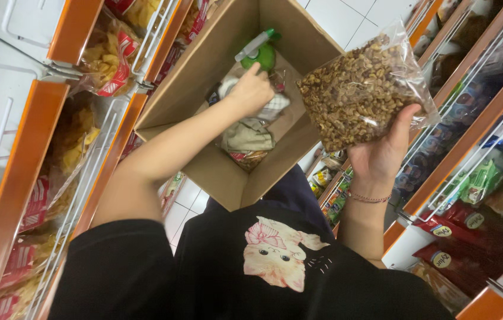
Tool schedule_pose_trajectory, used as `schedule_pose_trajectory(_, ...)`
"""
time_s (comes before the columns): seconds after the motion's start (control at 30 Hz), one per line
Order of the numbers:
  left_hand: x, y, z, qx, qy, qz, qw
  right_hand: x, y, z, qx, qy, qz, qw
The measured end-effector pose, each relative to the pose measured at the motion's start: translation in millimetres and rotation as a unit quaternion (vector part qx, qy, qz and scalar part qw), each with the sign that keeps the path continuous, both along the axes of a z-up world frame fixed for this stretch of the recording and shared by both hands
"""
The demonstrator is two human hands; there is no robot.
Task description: The person sprays and wipes store shelves with a cloth. They then take snack bags from a cardboard box and arrange them onto the shelves.
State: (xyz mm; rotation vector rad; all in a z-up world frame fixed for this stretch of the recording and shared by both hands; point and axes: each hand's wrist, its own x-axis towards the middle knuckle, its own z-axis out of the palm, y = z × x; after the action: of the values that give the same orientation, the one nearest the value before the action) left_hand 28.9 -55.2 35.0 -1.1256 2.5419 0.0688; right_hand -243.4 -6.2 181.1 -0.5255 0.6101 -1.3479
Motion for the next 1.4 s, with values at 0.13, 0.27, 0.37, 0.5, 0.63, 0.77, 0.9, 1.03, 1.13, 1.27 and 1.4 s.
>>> schedule_pose_trajectory(0.13, 15.3, 8.7, 101.5, -0.009, 0.249, 0.177, 0.952, 4.8, -8.0, 1.5, -0.016, 0.035, 0.001, 0.999)
schedule_pose_trajectory(0.27, 33.3, 46.0, 169.9, -0.174, 0.457, 0.282, 0.825, 16.5, -12.8, 12.2, -0.049, 0.038, 0.038, 0.997)
schedule_pose_trajectory(0.37, 20.3, 71.3, 191.2, -0.315, 0.540, 0.252, 0.739, 31.6, -9.1, 24.0, -0.094, 0.054, 0.048, 0.993)
schedule_pose_trajectory(0.5, 14.4, 92.6, 204.2, -0.326, 0.680, 0.339, 0.562, 48.6, -3.6, 36.7, -0.140, 0.069, 0.078, 0.985)
schedule_pose_trajectory(0.63, 8.5, 101.0, 216.7, -0.258, 0.678, 0.237, 0.646, 64.3, 0.1, 34.8, -0.119, 0.054, 0.180, 0.975)
schedule_pose_trajectory(0.77, -14.8, 105.2, 227.8, -0.259, 0.469, 0.150, 0.831, 73.6, 7.1, 25.0, -0.101, 0.072, 0.236, 0.964)
schedule_pose_trajectory(0.9, -16.1, 102.3, 226.1, -0.449, 0.333, 0.089, 0.824, 78.9, 5.7, 21.2, 0.034, -0.094, 0.258, 0.961)
schedule_pose_trajectory(1.03, 0.1, 102.6, 216.1, -0.385, 0.433, 0.193, 0.791, 86.9, 14.2, 18.5, -0.041, -0.011, 0.297, 0.954)
schedule_pose_trajectory(1.13, -4.3, 106.0, 217.7, -0.428, 0.430, 0.220, 0.764, 93.2, 13.5, 19.8, -0.118, 0.054, 0.265, 0.955)
schedule_pose_trajectory(1.27, -0.4, 110.4, 233.4, -0.483, 0.378, 0.152, 0.775, 102.9, 6.4, 31.3, -0.102, -0.143, 0.323, 0.930)
schedule_pose_trajectory(1.4, 33.7, 101.2, 245.2, -0.362, 0.442, 0.331, 0.751, 120.8, 13.1, 52.9, -0.071, -0.021, 0.249, 0.966)
